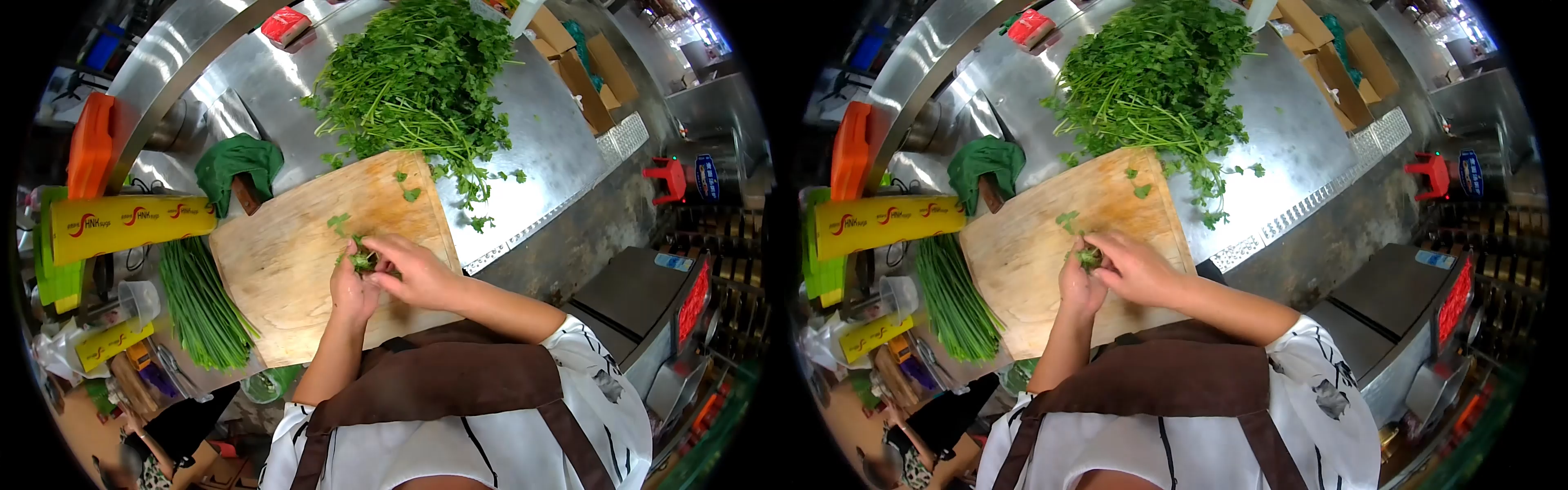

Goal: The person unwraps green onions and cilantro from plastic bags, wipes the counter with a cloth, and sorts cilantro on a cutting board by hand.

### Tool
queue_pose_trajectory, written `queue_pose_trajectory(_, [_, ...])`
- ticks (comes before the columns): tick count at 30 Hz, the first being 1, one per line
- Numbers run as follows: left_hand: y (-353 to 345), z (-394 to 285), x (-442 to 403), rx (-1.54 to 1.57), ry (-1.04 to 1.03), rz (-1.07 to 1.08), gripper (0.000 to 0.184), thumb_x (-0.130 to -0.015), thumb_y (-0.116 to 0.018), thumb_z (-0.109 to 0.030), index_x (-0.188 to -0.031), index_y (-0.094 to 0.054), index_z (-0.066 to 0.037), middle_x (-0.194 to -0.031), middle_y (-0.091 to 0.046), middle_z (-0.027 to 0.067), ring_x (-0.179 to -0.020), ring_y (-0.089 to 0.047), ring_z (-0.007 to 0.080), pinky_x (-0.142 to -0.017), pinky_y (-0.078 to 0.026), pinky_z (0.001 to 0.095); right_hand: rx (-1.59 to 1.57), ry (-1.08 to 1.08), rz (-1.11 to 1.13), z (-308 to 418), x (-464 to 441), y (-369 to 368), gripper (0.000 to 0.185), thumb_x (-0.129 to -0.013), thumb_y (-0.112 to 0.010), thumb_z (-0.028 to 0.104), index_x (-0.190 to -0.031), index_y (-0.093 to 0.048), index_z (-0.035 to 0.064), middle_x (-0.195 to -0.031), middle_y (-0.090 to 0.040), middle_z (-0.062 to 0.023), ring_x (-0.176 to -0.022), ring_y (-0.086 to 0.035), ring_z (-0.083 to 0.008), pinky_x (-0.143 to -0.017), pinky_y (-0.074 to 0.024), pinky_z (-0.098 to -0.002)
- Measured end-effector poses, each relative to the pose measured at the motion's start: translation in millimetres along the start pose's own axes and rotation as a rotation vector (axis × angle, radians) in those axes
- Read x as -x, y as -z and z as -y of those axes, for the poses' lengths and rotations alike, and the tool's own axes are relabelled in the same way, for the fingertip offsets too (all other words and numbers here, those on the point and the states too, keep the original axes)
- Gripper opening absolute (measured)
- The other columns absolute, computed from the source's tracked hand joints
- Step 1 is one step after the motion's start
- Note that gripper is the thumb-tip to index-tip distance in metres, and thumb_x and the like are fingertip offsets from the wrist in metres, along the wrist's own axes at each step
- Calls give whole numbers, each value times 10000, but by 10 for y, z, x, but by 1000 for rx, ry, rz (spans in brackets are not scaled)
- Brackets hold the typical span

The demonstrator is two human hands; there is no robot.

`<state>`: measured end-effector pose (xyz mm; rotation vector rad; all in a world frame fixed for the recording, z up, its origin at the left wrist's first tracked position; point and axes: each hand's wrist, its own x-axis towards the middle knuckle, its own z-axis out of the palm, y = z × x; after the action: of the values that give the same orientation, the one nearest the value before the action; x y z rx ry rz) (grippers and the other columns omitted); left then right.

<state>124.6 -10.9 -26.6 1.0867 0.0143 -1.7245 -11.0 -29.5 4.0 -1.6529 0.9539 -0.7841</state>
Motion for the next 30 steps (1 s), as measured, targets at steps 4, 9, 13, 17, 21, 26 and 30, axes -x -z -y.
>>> queue_pose_trajectory(4, [299,-125,-22,93,26,-110,295,-934,-430,-372,-780,-417,-120,-640,-413,17,-558,-375,134,-571,-381,286,306,68,-211,-252,-87,310,291,-766,-659,127,-1012,-584,-12,-933,-600,-153,-789,-598,-249,-676,-489,-334])
queue_pose_trajectory(9, [502,-316,-9,-250,-218,-304,294,-899,-533,-303,-696,-438,-113,-597,-418,6,-498,-386,124,-461,-339,262,692,242,-455,-557,-576,882,381,-748,-656,147,-1086,-545,9,-1053,-576,-161,-1007,-517,-331,-875,-397,-437])
queue_pose_trajectory(13, [764,-201,-132,-852,-562,-459,304,-847,-613,-172,-615,-444,-69,-573,-458,21,-481,-436,161,-446,-360,284,1078,199,-328,-678,-898,1099,719,-712,-677,126,-1339,-329,74,-1224,-474,-156,-1142,-424,-340,-987,-286,-482])
queue_pose_trajectory(17, [920,-102,-131,-1267,-1021,-316,249,-800,-642,-116,-642,-461,-51,-584,-485,63,-492,-467,221,-458,-383,309,1016,-228,-37,-904,-1051,1466,695,-751,-675,164,-1354,-337,92,-1146,-551,-189,-1107,-495,-318,-984,-334,-413])
queue_pose_trajectory(21, [897,-68,-119,-1378,-1132,-309,199,-762,-642,-67,-644,-481,-63,-613,-506,100,-513,-496,266,-462,-392,331,587,-166,-211,-877,-1121,1916,457,-826,-632,247,-1201,-512,14,-1030,-632,-163,-884,-605,-266,-785,-461,-334])
queue_pose_trajectory(26, [900,-66,-159,-1369,-1162,-294,192,-759,-635,-55,-646,-480,-64,-609,-504,97,-510,-496,264,-461,-391,332,307,-259,-73,-756,-1210,2219,382,-862,-605,233,-1169,-544,13,-994,-621,-56,-913,-516,-122,-830,-409,-286])
queue_pose_trajectory(30, [920,-63,-179,-1378,-1179,-293,183,-757,-632,-49,-651,-485,-62,-607,-501,100,-509,-493,262,-462,-391,330,523,-108,-154,-545,-1024,1849,391,-796,-632,174,-1155,-560,38,-1046,-618,-127,-959,-564,-242,-849,-439,-341])
